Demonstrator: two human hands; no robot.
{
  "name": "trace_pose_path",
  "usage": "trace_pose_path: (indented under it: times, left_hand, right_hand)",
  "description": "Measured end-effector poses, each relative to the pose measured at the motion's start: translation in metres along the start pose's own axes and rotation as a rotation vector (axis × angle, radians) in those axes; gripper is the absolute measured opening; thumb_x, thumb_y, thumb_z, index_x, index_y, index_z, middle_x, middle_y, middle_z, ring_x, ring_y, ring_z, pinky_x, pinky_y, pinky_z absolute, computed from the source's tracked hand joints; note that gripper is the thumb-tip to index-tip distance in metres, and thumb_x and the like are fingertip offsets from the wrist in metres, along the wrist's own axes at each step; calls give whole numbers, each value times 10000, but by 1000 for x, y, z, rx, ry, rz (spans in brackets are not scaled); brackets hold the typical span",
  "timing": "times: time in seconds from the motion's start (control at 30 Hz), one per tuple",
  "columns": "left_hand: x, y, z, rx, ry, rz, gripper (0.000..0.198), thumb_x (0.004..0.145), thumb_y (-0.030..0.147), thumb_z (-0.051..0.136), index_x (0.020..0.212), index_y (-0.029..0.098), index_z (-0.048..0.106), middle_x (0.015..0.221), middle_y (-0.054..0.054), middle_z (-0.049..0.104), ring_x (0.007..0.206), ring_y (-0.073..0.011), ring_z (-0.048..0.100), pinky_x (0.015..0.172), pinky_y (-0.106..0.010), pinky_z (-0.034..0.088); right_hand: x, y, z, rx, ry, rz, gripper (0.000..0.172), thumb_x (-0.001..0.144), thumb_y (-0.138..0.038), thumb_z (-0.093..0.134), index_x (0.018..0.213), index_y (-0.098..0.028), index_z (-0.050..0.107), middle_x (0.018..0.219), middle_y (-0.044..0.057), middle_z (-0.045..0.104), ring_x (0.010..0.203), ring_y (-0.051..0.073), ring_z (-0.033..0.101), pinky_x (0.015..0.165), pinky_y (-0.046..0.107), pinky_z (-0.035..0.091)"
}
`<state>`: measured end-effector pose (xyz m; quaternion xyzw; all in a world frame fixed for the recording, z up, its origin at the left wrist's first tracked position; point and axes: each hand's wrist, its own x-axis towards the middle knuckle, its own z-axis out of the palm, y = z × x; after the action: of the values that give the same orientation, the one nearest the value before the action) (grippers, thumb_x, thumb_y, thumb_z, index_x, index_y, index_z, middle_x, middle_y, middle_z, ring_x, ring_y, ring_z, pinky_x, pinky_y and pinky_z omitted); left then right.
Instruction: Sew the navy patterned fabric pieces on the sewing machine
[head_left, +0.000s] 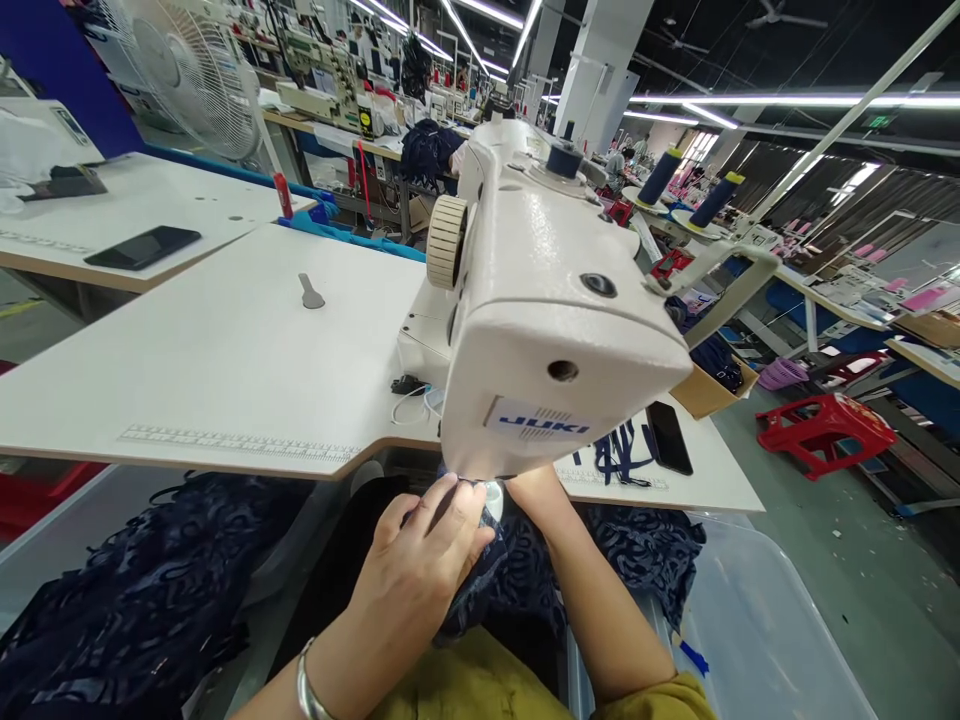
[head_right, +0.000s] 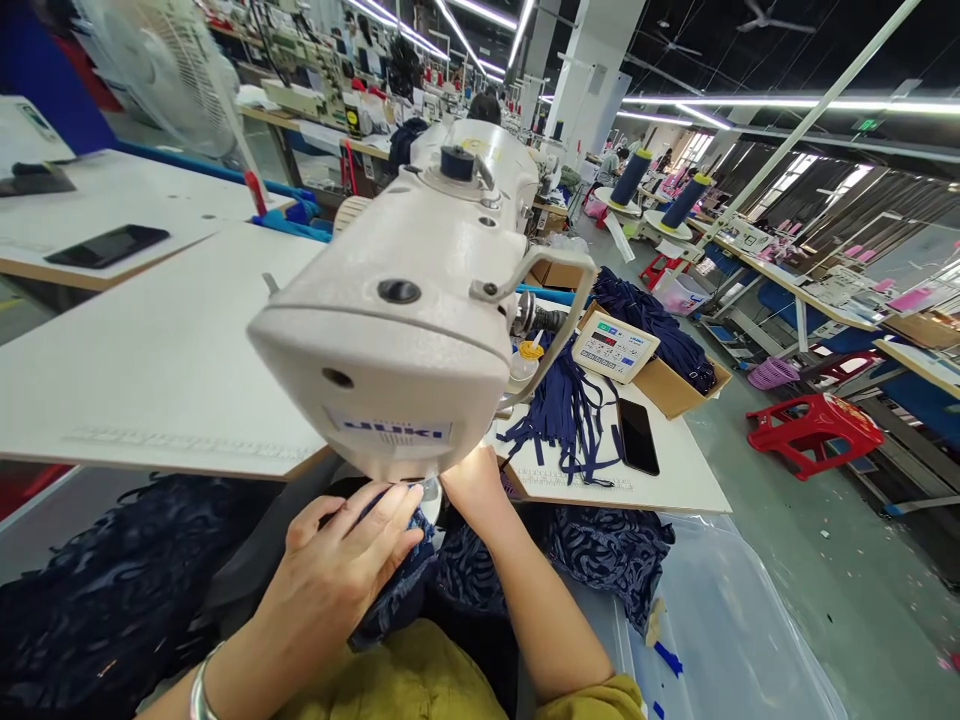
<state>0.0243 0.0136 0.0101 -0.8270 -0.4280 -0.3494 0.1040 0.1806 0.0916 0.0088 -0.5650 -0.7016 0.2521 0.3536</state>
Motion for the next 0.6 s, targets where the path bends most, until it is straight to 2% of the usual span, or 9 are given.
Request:
trace_pose_path:
  times: [0.17,0.43,0.6]
  left_hand:
    - [0,-5,-5,-29,-51,3,286,958,337,460,1154,214,628,1110,-35,702,1035,-199,618,881,-358,324]
    - [-4,-5,-4,-58,-56,-5,284,958,299,460,1186,218,610,1145,-35,692,1088,-211,597,895,-371,318]
    - [-7,0,0,-94,-67,-14,287,956,279,473,1214,229,590,1182,-36,677,1126,-208,578,905,-368,311]
  right_hand:
    - [1,-5,-2,37,19,5,170,779,-206,537,892,-206,665,959,94,707,929,254,629,890,413,489]
    - [-2,-2,-1,68,-20,-11,169,805,-222,525,868,-197,680,981,111,706,986,269,625,956,435,453]
    - [-3,-6,-4,226,-11,14,205,804,-238,529,935,-190,680,963,87,712,982,233,635,956,387,462]
